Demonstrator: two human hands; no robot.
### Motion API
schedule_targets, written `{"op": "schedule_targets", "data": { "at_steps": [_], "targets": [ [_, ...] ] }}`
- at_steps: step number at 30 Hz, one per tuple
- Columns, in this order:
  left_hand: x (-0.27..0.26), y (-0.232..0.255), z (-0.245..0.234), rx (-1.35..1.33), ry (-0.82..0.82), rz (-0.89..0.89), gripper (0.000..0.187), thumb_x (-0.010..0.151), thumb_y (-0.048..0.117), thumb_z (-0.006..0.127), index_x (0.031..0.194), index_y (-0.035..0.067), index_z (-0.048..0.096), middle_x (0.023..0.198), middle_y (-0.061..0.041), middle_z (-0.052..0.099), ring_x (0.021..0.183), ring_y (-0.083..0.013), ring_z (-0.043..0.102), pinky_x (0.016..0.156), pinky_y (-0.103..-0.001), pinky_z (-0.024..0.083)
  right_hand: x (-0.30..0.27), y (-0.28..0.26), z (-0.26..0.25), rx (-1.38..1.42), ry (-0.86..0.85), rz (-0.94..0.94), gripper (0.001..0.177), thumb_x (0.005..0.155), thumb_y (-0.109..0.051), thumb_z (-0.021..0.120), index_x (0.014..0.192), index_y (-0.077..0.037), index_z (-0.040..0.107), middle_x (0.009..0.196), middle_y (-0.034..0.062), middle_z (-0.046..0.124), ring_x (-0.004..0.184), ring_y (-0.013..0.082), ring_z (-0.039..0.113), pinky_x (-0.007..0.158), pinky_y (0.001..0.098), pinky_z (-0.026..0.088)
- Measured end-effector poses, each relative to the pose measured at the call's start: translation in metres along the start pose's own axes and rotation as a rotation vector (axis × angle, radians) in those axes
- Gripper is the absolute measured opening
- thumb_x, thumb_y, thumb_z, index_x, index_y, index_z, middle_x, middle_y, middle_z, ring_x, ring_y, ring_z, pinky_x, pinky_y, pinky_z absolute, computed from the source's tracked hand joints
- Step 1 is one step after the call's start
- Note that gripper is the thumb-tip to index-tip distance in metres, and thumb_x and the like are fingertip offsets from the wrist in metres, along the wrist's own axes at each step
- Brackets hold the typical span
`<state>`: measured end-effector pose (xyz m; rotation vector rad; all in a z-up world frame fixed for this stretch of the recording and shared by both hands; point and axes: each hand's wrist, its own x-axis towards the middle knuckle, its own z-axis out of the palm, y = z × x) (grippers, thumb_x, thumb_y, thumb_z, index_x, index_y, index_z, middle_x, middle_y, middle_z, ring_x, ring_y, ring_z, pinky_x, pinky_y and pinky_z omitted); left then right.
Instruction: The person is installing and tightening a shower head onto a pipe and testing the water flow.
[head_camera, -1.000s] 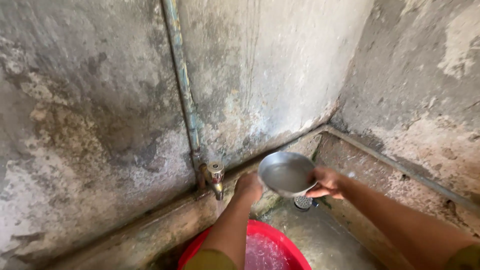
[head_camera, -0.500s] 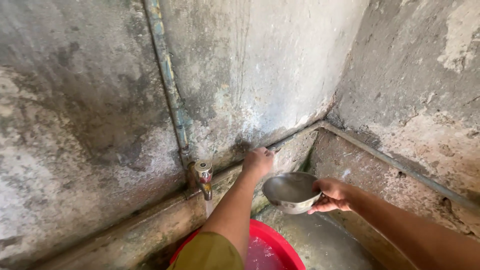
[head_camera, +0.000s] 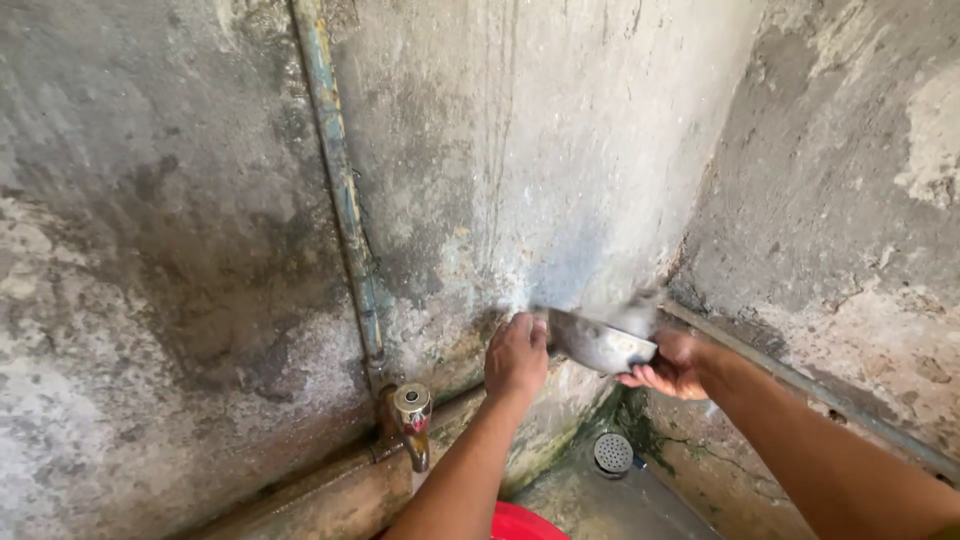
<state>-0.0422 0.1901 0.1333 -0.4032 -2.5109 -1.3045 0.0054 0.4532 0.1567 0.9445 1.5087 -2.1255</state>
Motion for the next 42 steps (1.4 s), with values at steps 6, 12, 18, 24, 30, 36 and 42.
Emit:
{"op": "schedule_targets", "data": {
  "at_steps": [6, 12, 18, 24, 30, 36, 42],
  "targets": [
    [-0.021, 0.006, -0.010, 0.049, -0.201, -0.146, 0.045, 0.103, 0.047, 0.048, 0.137, 0.018, 0.055, 0.131, -0.012, 0.062, 0.123, -0.0326, 0.058, 0.104, -0.047, 0.047, -0.031, 0.066, 0.025, -0.104, 0.138, -0.066, 0.044, 0.106, -0.016, 0.043, 0.132, 0.019, 0.048, 0.076, 0.0347, 0.067, 0.053, 0.0283, 0.068, 0.044, 0.0295, 0.058],
    [-0.061, -0.019, -0.006, 0.244, -0.537, -0.066, 0.043, 0.107, 0.041, 0.051, 0.135, 0.009, 0.056, 0.134, -0.020, 0.061, 0.127, -0.0349, 0.059, 0.108, -0.048, 0.049, -0.001, 0.135, 0.028, -0.487, 0.341, -0.197, 0.044, 0.102, -0.018, 0.054, 0.142, -0.002, 0.049, 0.087, 0.0280, 0.070, 0.071, 0.0367, 0.071, 0.064, 0.0409, 0.063],
    [-0.122, -0.089, 0.006, 0.267, -0.554, 0.156, 0.040, 0.096, 0.034, 0.063, 0.131, 0.014, 0.059, 0.136, -0.015, 0.062, 0.129, -0.0371, 0.055, 0.107, -0.046, 0.046, 0.126, 0.294, 0.006, -1.062, 0.726, -0.589, 0.050, 0.094, -0.022, 0.056, 0.143, -0.021, 0.048, 0.098, 0.0229, 0.073, 0.086, 0.0414, 0.072, 0.078, 0.0522, 0.059],
    [-0.155, -0.126, -0.013, 0.509, -0.895, -0.129, 0.040, 0.100, 0.033, 0.058, 0.135, 0.012, 0.055, 0.141, -0.019, 0.058, 0.133, -0.0379, 0.055, 0.111, -0.046, 0.048, 0.314, 0.467, -0.009, -1.311, 1.104, -0.822, 0.060, 0.097, -0.019, 0.054, 0.155, -0.032, 0.043, 0.099, 0.0171, 0.074, 0.085, 0.0387, 0.074, 0.080, 0.0571, 0.059],
    [-0.175, -0.173, -0.002, 0.457, -0.826, -0.056, 0.053, 0.096, 0.030, 0.063, 0.146, 0.016, 0.048, 0.150, -0.020, 0.045, 0.143, -0.0373, 0.040, 0.118, -0.044, 0.039, 0.367, 0.549, -0.043, -1.044, 1.059, -0.754, 0.052, 0.096, -0.029, 0.052, 0.143, -0.047, 0.042, 0.103, 0.0138, 0.073, 0.073, 0.0315, 0.076, 0.073, 0.0501, 0.061],
    [-0.226, -0.200, 0.019, 0.508, -1.001, -0.206, 0.062, 0.100, 0.033, 0.060, 0.156, 0.022, 0.037, 0.161, -0.018, 0.033, 0.150, -0.0367, 0.032, 0.121, -0.047, 0.035, 0.172, 0.519, 0.012, -1.076, 0.845, -0.551, 0.064, 0.092, -0.010, 0.045, 0.152, -0.030, 0.037, 0.130, 0.0270, 0.060, 0.100, 0.0492, 0.068, 0.087, 0.0600, 0.055],
    [-0.272, -0.208, 0.010, 0.411, -1.086, -0.334, 0.056, 0.100, 0.026, 0.059, 0.153, 0.019, 0.043, 0.157, -0.013, 0.045, 0.146, -0.0337, 0.042, 0.118, -0.044, 0.040, 0.164, 0.569, 0.027, -1.120, 0.663, -0.240, 0.060, 0.097, -0.010, 0.039, 0.154, -0.031, 0.034, 0.142, 0.0234, 0.053, 0.108, 0.0487, 0.066, 0.093, 0.0592, 0.053]
  ]
}}
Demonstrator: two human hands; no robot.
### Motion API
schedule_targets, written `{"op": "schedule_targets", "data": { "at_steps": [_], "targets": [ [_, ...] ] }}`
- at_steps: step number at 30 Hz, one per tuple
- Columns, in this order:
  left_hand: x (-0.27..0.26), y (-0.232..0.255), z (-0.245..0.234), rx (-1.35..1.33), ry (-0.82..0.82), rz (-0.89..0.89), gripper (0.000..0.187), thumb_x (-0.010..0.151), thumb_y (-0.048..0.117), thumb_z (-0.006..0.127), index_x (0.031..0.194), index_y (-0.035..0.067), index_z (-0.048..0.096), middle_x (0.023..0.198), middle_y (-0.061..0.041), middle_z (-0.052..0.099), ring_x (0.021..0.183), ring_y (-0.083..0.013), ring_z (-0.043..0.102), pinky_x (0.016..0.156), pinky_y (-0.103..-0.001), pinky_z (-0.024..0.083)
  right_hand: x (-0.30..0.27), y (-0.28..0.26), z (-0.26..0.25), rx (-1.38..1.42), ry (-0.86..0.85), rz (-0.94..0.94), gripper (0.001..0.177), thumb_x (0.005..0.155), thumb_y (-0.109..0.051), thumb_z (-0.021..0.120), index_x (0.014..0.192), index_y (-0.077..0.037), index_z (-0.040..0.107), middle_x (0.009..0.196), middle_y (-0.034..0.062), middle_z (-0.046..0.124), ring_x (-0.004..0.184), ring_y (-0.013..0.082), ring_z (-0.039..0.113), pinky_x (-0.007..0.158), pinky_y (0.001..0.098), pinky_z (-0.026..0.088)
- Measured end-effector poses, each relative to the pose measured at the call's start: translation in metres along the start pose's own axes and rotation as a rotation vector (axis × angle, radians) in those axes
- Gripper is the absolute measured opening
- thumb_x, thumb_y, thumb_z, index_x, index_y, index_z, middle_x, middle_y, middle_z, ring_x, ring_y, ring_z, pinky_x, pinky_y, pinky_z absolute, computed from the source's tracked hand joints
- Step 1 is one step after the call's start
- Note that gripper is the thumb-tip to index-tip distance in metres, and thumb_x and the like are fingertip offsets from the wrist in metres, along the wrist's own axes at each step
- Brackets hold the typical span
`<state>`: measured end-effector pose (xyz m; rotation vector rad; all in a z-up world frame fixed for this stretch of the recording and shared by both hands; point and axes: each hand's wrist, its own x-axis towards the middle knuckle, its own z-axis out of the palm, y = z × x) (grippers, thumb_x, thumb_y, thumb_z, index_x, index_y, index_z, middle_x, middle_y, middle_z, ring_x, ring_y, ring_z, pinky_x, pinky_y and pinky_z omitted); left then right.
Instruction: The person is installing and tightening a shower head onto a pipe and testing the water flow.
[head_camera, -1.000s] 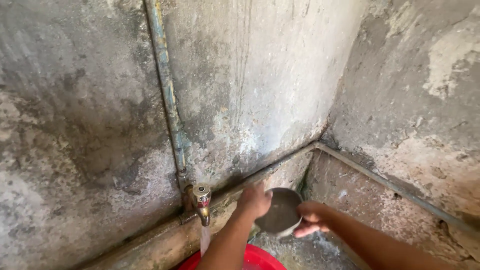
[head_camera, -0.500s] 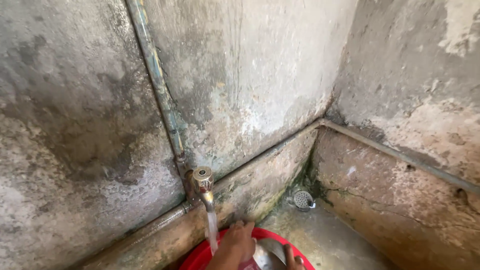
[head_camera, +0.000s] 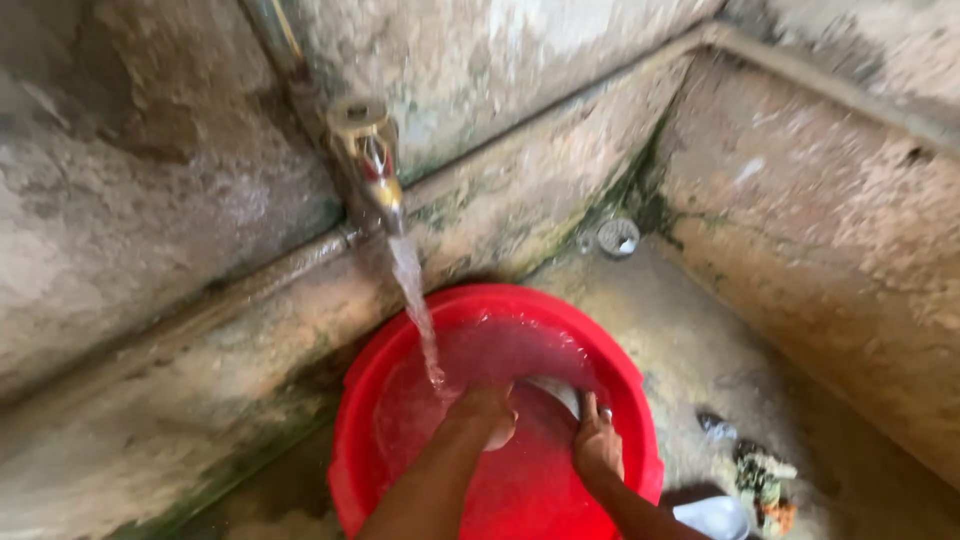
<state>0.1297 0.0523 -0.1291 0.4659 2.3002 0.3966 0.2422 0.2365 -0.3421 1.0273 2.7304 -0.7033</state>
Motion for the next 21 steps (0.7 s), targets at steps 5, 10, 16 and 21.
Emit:
{"op": "schedule_targets", "data": {
  "at_steps": [5, 10, 16, 21],
  "targets": [
    [0.001, -0.010, 0.011, 0.021, 0.001, 0.002, 0.054, 0.097, 0.021, 0.064, 0.149, 0.016, 0.050, 0.154, -0.014, 0.048, 0.143, -0.0338, 0.045, 0.115, -0.045, 0.044, -0.007, 0.021, 0.047, 0.198, -0.045, 0.188, 0.063, 0.095, -0.015, 0.046, 0.155, -0.032, 0.038, 0.132, 0.0218, 0.062, 0.115, 0.0475, 0.063, 0.094, 0.0579, 0.053],
    [0.023, -0.031, 0.023, 0.134, 0.008, -0.041, 0.058, 0.098, 0.025, 0.065, 0.151, 0.018, 0.043, 0.155, -0.015, 0.041, 0.144, -0.0351, 0.040, 0.115, -0.048, 0.041, -0.030, 0.029, 0.061, 1.018, -0.574, 0.465, 0.045, 0.096, -0.012, 0.053, 0.141, -0.017, 0.056, 0.131, 0.0176, 0.070, 0.110, 0.0383, 0.072, 0.076, 0.0541, 0.063],
    [0.016, -0.015, -0.003, 0.132, 0.011, -0.078, 0.060, 0.094, 0.019, 0.064, 0.151, 0.020, 0.048, 0.152, -0.016, 0.050, 0.140, -0.0356, 0.050, 0.115, -0.047, 0.045, -0.077, 0.000, 0.005, 1.357, -0.691, 0.398, 0.060, 0.091, 0.007, 0.043, 0.146, -0.017, 0.046, 0.135, 0.0198, 0.068, 0.104, 0.0389, 0.076, 0.072, 0.0477, 0.068],
    [0.020, 0.013, -0.048, 0.222, 0.100, 0.082, 0.064, 0.088, 0.011, 0.065, 0.150, 0.020, 0.051, 0.159, -0.013, 0.041, 0.145, -0.0324, 0.044, 0.118, -0.045, 0.042, -0.079, -0.033, -0.089, 1.442, -0.634, 0.297, 0.077, 0.086, 0.011, 0.042, 0.151, -0.031, 0.035, 0.136, 0.0155, 0.066, 0.102, 0.0369, 0.077, 0.070, 0.0507, 0.064]
  ]
}}
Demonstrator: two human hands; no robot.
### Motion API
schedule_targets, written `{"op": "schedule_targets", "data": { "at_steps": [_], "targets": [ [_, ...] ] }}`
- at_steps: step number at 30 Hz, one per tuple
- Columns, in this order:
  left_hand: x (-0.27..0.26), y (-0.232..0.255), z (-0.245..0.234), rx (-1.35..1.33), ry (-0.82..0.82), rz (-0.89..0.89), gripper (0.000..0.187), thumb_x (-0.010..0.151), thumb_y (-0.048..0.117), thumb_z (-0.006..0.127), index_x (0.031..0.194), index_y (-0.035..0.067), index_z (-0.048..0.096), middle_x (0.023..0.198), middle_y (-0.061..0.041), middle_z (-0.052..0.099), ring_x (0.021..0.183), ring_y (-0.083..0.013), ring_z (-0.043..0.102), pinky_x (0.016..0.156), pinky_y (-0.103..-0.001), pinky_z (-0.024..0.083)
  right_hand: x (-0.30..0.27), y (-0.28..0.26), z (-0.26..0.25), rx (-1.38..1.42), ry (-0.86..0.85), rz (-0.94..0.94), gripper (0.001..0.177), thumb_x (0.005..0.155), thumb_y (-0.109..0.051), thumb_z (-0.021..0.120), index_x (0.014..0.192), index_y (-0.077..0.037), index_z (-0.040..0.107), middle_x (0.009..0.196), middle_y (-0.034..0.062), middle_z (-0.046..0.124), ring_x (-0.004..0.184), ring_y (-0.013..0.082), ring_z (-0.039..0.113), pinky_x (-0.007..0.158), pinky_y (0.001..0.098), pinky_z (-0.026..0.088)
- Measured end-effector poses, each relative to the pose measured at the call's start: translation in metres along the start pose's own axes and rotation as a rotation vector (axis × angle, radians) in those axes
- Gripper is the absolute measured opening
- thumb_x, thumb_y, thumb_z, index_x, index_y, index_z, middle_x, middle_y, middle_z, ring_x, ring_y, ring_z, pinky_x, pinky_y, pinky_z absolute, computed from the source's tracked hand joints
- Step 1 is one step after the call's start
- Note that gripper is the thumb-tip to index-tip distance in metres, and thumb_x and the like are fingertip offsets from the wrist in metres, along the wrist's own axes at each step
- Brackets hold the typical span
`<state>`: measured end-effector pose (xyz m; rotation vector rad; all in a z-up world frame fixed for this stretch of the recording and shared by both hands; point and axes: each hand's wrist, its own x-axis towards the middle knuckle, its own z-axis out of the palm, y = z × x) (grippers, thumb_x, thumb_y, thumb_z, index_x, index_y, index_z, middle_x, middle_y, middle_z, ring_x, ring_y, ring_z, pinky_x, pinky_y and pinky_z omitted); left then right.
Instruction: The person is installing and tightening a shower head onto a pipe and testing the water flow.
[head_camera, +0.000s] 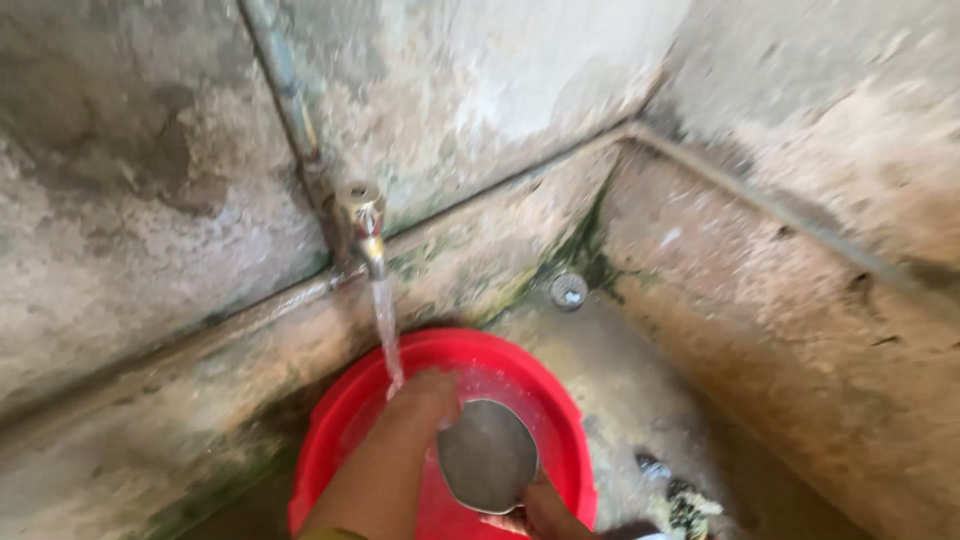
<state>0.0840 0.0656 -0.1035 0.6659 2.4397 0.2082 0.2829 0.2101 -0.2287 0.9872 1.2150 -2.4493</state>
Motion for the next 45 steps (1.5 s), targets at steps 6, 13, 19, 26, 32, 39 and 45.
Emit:
{"op": "schedule_targets", "data": {
  "at_steps": [6, 13, 19, 26, 32, 39, 45],
  "targets": [
    [-0.043, 0.047, -0.111, 0.043, 0.061, -0.018, 0.062, 0.097, 0.028, 0.065, 0.154, 0.019, 0.042, 0.162, -0.012, 0.037, 0.148, -0.0309, 0.039, 0.121, -0.043, 0.037, -0.055, -0.121, 0.051, -0.103, 0.097, -0.080, 0.071, 0.091, 0.004, 0.041, 0.151, -0.033, 0.034, 0.133, 0.0108, 0.066, 0.094, 0.0390, 0.077, 0.064, 0.0508, 0.067],
    [-0.030, 0.076, -0.171, 0.003, 0.247, 0.029, 0.057, 0.096, 0.036, 0.064, 0.148, 0.017, 0.050, 0.152, -0.013, 0.051, 0.141, -0.0310, 0.050, 0.118, -0.042, 0.043, -0.047, -0.213, 0.054, -0.152, 0.216, -0.194, 0.051, 0.095, 0.000, 0.035, 0.145, -0.007, 0.046, 0.110, 0.0277, 0.073, 0.067, 0.0383, 0.077, 0.055, 0.0443, 0.067],
    [-0.024, 0.133, -0.210, -0.165, 0.567, 0.135, 0.051, 0.102, 0.045, 0.051, 0.145, 0.018, 0.052, 0.153, -0.011, 0.051, 0.142, -0.0301, 0.049, 0.118, -0.044, 0.042, -0.012, -0.341, 0.066, -0.125, 0.251, -0.267, 0.047, 0.104, -0.011, 0.029, 0.136, 0.017, 0.049, 0.080, 0.0364, 0.071, 0.050, 0.0329, 0.069, 0.038, 0.0319, 0.058],
    [-0.007, 0.182, -0.245, -0.260, 0.734, 0.348, 0.074, 0.101, 0.052, 0.042, 0.164, 0.028, 0.012, 0.165, -0.016, 0.028, 0.148, -0.0361, 0.033, 0.117, -0.047, 0.036, -0.033, -0.495, 0.076, -0.093, 0.088, -0.436, 0.051, 0.108, -0.017, 0.026, 0.141, 0.014, 0.048, 0.085, 0.0287, 0.070, 0.060, 0.0324, 0.075, 0.046, 0.0250, 0.062],
    [0.033, 0.231, -0.235, -0.333, 0.732, 0.488, 0.072, 0.106, 0.060, 0.026, 0.162, 0.016, 0.016, 0.165, -0.018, 0.028, 0.153, -0.0375, 0.026, 0.124, -0.049, 0.025, -0.037, -0.502, 0.024, 0.026, 0.141, -0.494, 0.050, 0.108, -0.016, 0.027, 0.140, 0.018, 0.047, 0.086, 0.0318, 0.071, 0.061, 0.0334, 0.075, 0.046, 0.0271, 0.063],
    [0.037, 0.256, -0.211, -0.310, 0.486, 0.389, 0.074, 0.102, 0.062, 0.019, 0.165, 0.022, 0.015, 0.167, -0.012, 0.027, 0.153, -0.0335, 0.029, 0.126, -0.047, 0.024, -0.070, -0.426, -0.035, 0.200, 0.413, -0.353, 0.048, 0.112, -0.021, 0.031, 0.143, 0.015, 0.038, 0.084, 0.0358, 0.068, 0.056, 0.0353, 0.072, 0.047, 0.0317, 0.064],
    [0.059, 0.270, -0.190, -0.242, 0.414, 0.404, 0.078, 0.103, 0.063, 0.019, 0.163, 0.012, 0.020, 0.168, -0.014, 0.025, 0.155, -0.0311, 0.027, 0.127, -0.046, 0.023, -0.100, -0.448, -0.079, 0.193, 0.475, -0.314, 0.046, 0.110, -0.024, 0.039, 0.136, 0.014, 0.047, 0.082, 0.0341, 0.067, 0.051, 0.0298, 0.069, 0.042, 0.0288, 0.060]
  ]
}}
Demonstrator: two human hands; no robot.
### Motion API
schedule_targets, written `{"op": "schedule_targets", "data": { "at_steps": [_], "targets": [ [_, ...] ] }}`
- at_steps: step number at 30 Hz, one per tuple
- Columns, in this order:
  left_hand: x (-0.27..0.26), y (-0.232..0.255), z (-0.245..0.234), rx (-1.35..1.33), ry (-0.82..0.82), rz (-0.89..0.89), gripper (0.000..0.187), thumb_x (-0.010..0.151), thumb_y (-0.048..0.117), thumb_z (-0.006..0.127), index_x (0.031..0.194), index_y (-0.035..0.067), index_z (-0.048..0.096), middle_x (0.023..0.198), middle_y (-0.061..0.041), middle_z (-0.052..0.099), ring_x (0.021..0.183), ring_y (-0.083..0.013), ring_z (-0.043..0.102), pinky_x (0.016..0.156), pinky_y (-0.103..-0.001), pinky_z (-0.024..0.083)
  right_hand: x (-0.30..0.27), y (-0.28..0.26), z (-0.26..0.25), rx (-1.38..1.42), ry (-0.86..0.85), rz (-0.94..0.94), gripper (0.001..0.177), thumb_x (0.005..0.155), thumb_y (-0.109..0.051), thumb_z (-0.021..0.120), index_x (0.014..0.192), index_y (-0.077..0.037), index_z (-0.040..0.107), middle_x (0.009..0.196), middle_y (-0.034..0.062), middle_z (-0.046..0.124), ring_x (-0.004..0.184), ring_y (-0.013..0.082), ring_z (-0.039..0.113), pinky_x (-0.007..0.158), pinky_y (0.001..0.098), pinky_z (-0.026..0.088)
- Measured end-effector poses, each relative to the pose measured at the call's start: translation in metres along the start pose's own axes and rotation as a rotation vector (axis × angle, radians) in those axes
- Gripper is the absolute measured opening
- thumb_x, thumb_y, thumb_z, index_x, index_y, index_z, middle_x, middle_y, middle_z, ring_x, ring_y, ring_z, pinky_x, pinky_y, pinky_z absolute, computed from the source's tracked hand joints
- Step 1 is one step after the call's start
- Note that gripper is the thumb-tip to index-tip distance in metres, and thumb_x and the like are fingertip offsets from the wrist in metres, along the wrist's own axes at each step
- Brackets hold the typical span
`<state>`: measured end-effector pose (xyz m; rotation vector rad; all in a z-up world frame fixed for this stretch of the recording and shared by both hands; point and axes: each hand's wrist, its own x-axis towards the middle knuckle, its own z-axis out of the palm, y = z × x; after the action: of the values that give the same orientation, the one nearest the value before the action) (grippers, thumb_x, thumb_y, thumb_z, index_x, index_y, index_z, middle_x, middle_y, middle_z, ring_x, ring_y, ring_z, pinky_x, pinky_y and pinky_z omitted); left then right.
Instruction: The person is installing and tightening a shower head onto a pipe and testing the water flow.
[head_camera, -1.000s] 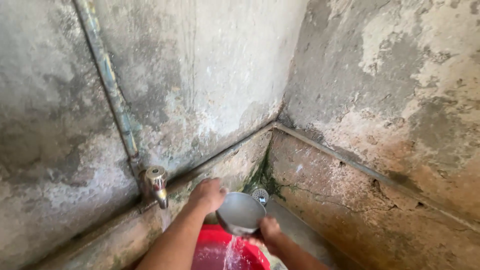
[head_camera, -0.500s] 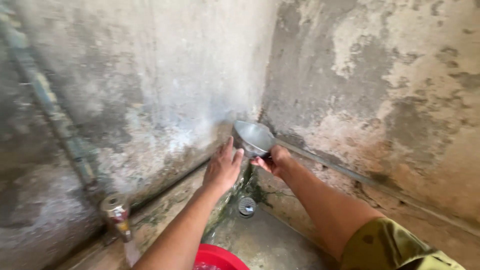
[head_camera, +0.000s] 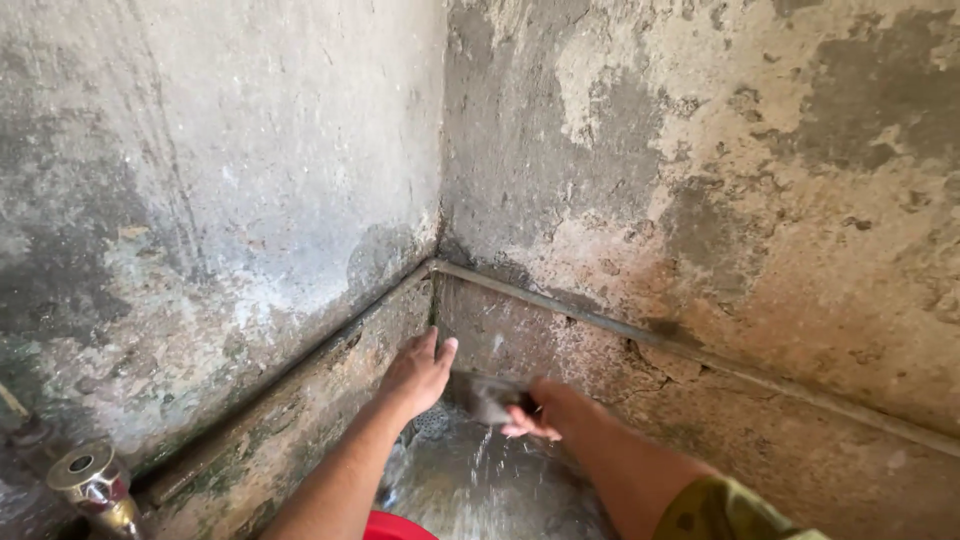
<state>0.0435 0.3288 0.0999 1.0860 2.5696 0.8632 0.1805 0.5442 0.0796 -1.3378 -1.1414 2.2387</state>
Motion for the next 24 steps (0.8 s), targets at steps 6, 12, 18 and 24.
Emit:
{"op": "schedule_targets", "data": {
  "at_steps": [6, 12, 18, 24],
  "targets": [
    [0.006, 0.005, -0.001, 0.027, -0.025, 0.040, 0.080, 0.102, 0.064, 0.018, 0.162, 0.012, 0.016, 0.169, -0.012, 0.019, 0.156, -0.0295, 0.020, 0.127, -0.044, 0.018, 0.014, -0.071, -0.034, -0.028, 0.022, 0.050, 0.046, 0.109, -0.027, 0.045, 0.130, 0.013, 0.054, 0.080, 0.0326, 0.066, 0.047, 0.0253, 0.066, 0.038, 0.0265, 0.056],
    [0.016, -0.005, 0.009, -0.016, 0.027, 0.049, 0.080, 0.101, 0.064, 0.023, 0.161, 0.010, 0.025, 0.169, -0.011, 0.027, 0.156, -0.0288, 0.028, 0.128, -0.041, 0.024, -0.017, -0.054, -0.051, -0.005, 0.162, -0.059, 0.039, 0.111, -0.017, 0.036, 0.144, 0.002, 0.041, 0.090, 0.0375, 0.067, 0.055, 0.0329, 0.070, 0.045, 0.0301, 0.062],
    [0.003, -0.021, 0.010, 0.033, -0.027, 0.011, 0.079, 0.103, 0.062, 0.021, 0.160, 0.009, 0.021, 0.168, -0.013, 0.022, 0.155, -0.0297, 0.021, 0.126, -0.042, 0.020, 0.002, 0.019, -0.025, -0.082, 0.096, -0.075, 0.039, 0.109, -0.019, 0.042, 0.139, 0.004, 0.050, 0.088, 0.0302, 0.070, 0.052, 0.0313, 0.070, 0.044, 0.0318, 0.058],
    [-0.030, -0.051, -0.010, 0.047, 0.000, -0.060, 0.073, 0.103, 0.058, 0.032, 0.159, 0.010, 0.033, 0.160, -0.021, 0.040, 0.148, -0.0348, 0.040, 0.124, -0.043, 0.034, 0.012, 0.054, 0.029, -0.203, -0.100, -0.069, 0.038, 0.105, -0.023, 0.054, 0.129, 0.006, 0.063, 0.077, 0.0180, 0.070, 0.047, 0.0229, 0.068, 0.039, 0.0313, 0.061]
  ]
}}
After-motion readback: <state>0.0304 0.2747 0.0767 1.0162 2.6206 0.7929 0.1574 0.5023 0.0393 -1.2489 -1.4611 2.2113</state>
